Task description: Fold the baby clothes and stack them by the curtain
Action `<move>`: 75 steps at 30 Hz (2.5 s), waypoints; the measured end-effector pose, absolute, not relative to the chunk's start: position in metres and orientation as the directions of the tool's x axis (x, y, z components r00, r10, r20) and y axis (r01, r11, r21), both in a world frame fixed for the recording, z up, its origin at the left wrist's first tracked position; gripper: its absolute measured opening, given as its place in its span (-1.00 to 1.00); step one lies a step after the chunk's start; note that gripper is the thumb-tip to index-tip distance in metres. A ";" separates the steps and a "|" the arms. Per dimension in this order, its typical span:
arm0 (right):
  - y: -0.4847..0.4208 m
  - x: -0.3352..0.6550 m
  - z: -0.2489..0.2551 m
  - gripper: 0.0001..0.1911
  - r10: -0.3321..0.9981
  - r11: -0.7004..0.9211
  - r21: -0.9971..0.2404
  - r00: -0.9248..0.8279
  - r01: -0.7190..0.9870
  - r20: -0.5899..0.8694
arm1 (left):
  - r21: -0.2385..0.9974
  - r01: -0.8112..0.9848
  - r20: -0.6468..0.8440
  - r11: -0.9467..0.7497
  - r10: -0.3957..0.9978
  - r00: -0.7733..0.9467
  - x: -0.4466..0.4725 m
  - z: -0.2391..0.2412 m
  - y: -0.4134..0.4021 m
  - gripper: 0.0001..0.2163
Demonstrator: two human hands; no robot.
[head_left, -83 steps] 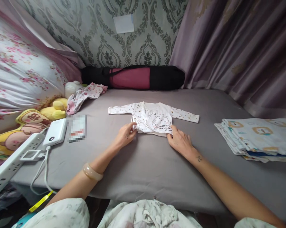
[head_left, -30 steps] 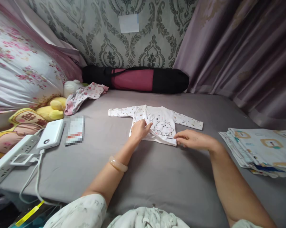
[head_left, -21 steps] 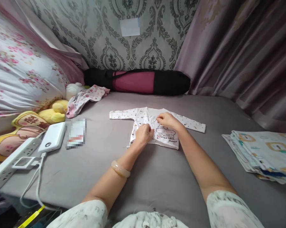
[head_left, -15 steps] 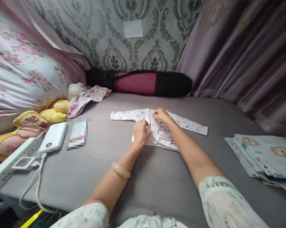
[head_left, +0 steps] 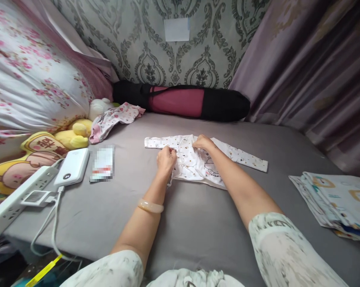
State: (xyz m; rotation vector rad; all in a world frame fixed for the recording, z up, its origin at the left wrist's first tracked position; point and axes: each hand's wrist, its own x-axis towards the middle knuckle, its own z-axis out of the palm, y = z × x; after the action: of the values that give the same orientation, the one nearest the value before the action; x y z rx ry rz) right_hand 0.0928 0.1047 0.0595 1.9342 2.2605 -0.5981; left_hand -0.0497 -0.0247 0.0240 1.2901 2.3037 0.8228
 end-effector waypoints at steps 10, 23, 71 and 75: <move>0.112 0.108 0.049 -0.85 0.950 0.110 -0.310 -0.192 0.945 -0.248 | 0.638 0.652 -0.129 0.410 0.892 -0.434 -0.045 0.024 -0.025 -0.87; 0.091 0.104 0.053 -0.62 0.973 0.159 -0.145 -0.180 0.976 -0.144 | 0.557 0.712 -0.165 0.426 0.898 -0.408 -0.044 0.030 -0.029 -0.75; 0.094 0.154 0.028 -0.66 0.950 0.271 -0.488 -0.313 0.829 -0.004 | 0.474 0.880 0.073 0.020 0.995 -0.062 0.002 0.032 -0.038 -0.70; 0.078 0.150 0.022 -0.65 0.949 0.280 -0.382 -0.314 0.881 -0.030 | 0.437 0.897 0.045 0.057 0.995 -0.085 0.014 0.030 -0.041 -0.70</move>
State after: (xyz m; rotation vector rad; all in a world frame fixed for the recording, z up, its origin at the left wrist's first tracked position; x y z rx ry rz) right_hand 0.1500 0.0782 0.0221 1.9392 2.6681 -0.5602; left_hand 0.0140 -0.0412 0.0299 1.9188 2.0683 0.5220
